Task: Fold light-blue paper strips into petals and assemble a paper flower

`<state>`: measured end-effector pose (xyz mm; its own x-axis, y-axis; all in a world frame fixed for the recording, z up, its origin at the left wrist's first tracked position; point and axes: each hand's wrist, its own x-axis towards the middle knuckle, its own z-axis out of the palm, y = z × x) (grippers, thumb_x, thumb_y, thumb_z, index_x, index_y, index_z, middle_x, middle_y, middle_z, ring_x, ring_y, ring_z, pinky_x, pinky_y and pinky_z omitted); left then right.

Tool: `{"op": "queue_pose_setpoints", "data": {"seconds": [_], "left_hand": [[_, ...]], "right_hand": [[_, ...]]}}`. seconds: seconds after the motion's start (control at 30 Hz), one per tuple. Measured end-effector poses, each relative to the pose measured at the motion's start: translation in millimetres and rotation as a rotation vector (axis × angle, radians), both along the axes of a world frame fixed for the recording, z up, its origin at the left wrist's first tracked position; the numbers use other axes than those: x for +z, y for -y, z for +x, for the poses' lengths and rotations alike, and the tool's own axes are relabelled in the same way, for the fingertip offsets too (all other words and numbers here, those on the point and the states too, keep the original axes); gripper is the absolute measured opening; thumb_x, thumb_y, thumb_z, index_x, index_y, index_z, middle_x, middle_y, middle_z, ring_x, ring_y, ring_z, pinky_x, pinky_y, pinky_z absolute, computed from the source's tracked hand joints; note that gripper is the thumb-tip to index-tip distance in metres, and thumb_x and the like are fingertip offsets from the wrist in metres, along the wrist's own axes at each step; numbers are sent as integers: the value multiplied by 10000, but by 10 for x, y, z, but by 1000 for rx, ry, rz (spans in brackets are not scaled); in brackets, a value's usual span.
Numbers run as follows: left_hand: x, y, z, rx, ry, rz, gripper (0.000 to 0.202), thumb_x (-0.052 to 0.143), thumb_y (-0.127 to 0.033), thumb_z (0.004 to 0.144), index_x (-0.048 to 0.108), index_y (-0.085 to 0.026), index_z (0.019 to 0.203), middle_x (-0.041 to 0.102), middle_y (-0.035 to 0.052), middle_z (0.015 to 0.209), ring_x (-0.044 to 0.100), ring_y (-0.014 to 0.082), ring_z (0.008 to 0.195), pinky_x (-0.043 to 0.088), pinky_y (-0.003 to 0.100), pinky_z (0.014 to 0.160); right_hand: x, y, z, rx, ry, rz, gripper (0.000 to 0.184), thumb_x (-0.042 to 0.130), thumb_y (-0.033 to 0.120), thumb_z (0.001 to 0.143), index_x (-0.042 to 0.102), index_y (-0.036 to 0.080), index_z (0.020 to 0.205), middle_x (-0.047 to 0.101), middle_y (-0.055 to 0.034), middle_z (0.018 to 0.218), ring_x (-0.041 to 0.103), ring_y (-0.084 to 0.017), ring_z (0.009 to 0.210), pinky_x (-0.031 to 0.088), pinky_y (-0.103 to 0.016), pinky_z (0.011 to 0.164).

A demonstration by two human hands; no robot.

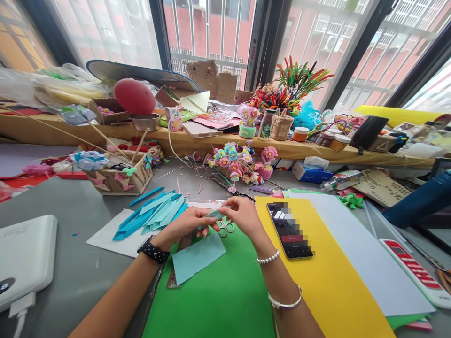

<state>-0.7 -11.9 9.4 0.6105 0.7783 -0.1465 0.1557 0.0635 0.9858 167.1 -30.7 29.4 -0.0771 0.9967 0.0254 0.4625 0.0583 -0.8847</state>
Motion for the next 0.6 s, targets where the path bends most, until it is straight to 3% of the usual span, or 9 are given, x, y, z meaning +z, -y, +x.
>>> {"op": "queue_pose_setpoints", "data": {"seconds": [0.1,0.2,0.33,0.6], "left_hand": [[15,-14,1,45,-15,21,236,587,-357,657,679,-147,713,672,63,721,519,89,483,359,191,437],[45,-32,-2,212,25,-1,206,654,-301,594,670,-148,731,660,39,686,563,103,556,405,191,506],[65,-43,-5,386,123,-64,239,696,-267,541,659,-136,739,643,12,636,585,112,581,454,230,613],[65,-43,-18,388,179,-117,247,699,-256,549,657,-125,754,657,22,663,608,131,604,483,263,661]], "right_hand": [[-28,-15,17,-15,-117,-33,187,612,309,627,574,129,662,565,1,562,540,-102,482,435,-218,485],[-63,-34,47,-77,-187,-13,216,631,329,610,570,128,660,559,5,558,550,-108,486,447,-233,497],[-98,-53,76,-56,-267,-28,240,656,329,588,581,127,696,582,-3,597,577,-122,533,465,-248,534],[-132,-66,75,-20,-396,-34,196,650,261,598,620,137,747,606,7,627,578,-102,528,465,-231,541]]}}
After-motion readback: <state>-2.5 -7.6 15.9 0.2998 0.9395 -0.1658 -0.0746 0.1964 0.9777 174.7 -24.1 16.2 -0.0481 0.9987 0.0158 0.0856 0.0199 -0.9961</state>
